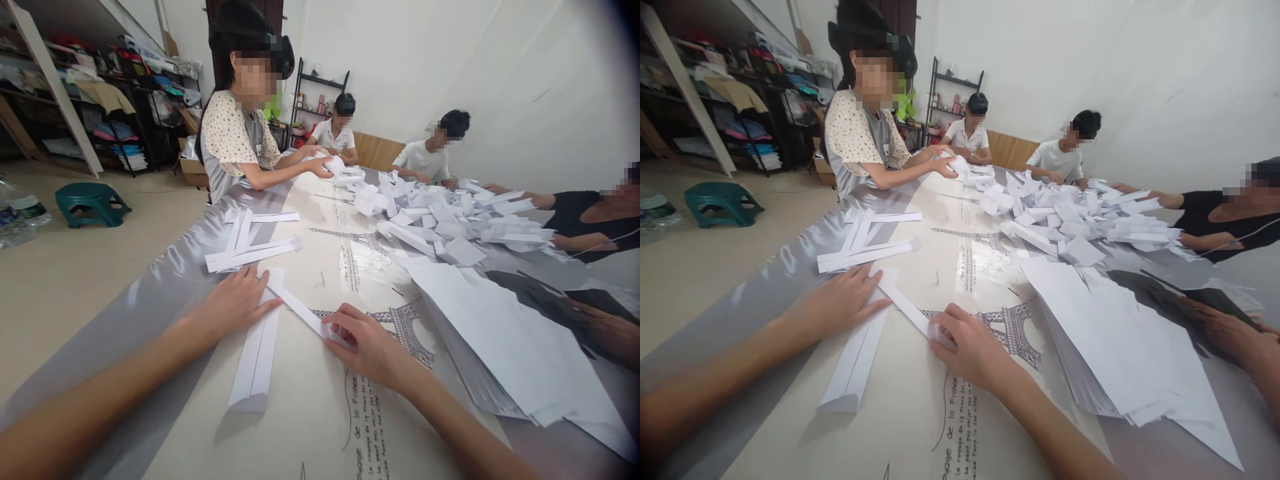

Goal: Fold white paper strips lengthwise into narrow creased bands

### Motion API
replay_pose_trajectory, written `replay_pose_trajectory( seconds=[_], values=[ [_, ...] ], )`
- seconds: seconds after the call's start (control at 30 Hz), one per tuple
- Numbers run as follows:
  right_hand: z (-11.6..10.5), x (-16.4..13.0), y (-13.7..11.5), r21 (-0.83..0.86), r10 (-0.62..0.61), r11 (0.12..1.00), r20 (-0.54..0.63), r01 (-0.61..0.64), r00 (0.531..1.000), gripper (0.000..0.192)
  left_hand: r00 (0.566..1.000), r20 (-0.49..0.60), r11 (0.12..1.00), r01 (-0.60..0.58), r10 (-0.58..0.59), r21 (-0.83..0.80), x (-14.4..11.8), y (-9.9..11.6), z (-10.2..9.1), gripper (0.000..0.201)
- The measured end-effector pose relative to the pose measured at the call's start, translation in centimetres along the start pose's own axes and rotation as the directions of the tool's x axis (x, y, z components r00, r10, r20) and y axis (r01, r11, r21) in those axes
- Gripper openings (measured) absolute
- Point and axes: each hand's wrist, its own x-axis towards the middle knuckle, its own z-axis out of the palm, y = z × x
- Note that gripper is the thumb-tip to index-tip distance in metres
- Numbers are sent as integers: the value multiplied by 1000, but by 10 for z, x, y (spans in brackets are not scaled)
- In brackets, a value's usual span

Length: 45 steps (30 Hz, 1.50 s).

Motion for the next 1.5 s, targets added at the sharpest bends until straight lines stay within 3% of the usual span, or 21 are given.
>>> replay_pose_trajectory(
  seconds=[0.17,0.53,0.87,1.17,1.33,1.5],
  values=[
    [2,1,-3,45,66,997,-4,-66,998,20,1000,2,999,-6,6,38,0,2,0,63],
    [4,6,10,211,14,977,-46,-4,999,16,999,-31,994,16,-12,110,-1,8,5,60],
    [2,8,17,97,-37,993,-281,67,959,18,999,-6,994,32,-31,104,-1,10,4,56],
    [-4,9,18,151,-14,985,-387,78,922,18,1000,-25,1000,9,-9,14,0,10,-1,47],
    [-6,10,16,196,-27,973,-426,121,904,18,1000,-26,999,8,-7,41,-1,12,2,55],
    [-7,9,16,199,-55,965,-484,171,873,16,999,-32,999,-7,8,33,-1,11,0,45]
  ],
)
